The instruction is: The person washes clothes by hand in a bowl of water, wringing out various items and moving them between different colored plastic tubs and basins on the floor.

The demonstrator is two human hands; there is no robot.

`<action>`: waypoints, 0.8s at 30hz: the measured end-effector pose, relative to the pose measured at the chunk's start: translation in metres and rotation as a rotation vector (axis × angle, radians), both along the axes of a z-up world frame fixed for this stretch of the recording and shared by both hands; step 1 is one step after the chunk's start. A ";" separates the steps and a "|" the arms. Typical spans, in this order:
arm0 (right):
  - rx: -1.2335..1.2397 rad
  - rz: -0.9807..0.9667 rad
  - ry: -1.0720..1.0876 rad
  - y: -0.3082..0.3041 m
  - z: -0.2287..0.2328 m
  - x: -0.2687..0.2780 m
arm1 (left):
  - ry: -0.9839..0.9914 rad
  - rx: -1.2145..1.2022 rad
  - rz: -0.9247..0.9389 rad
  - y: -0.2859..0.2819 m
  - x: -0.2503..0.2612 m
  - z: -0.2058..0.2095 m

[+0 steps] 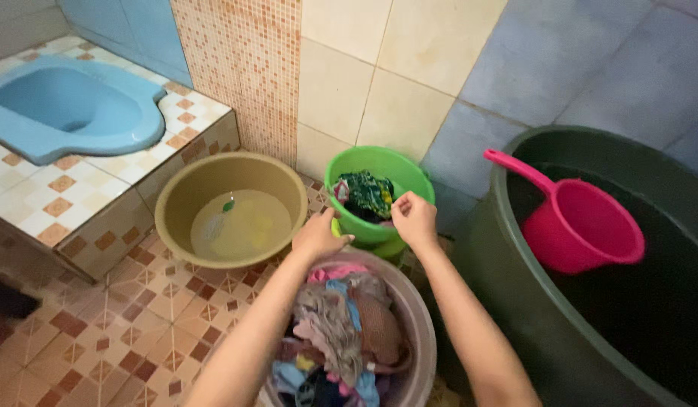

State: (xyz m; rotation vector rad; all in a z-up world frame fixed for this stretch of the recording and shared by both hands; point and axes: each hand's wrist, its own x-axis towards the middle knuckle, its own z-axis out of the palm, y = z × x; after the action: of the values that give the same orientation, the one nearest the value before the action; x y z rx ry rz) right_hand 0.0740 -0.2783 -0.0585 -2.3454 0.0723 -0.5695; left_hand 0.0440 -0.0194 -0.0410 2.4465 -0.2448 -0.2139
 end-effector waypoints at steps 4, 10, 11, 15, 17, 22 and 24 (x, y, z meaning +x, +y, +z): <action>-0.003 0.138 -0.094 0.013 -0.024 0.081 | -0.029 -0.147 0.126 -0.007 0.016 -0.001; -0.424 0.080 0.650 0.065 -0.039 0.163 | 0.002 -0.136 0.133 0.010 0.031 -0.004; -0.448 0.064 0.799 0.071 -0.044 0.170 | -0.010 -0.128 0.139 0.017 0.035 -0.006; -0.479 0.073 0.883 0.066 -0.076 0.190 | -0.118 -0.234 0.145 0.044 0.055 -0.028; -0.574 0.155 0.789 0.049 -0.091 0.203 | -0.143 -0.241 0.153 0.047 0.058 -0.039; -0.449 0.150 0.505 0.002 -0.105 0.176 | -0.056 -0.389 0.118 0.037 0.050 -0.027; 0.186 -0.120 0.583 -0.011 -0.087 0.162 | -0.048 -0.345 0.115 0.031 0.048 -0.016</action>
State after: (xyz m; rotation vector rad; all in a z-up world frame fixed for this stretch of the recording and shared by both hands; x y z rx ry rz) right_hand 0.2358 -0.2888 -0.1457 -2.2588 0.5114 0.0816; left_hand 0.0922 0.0113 -0.0569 2.1162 -0.1475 -0.0561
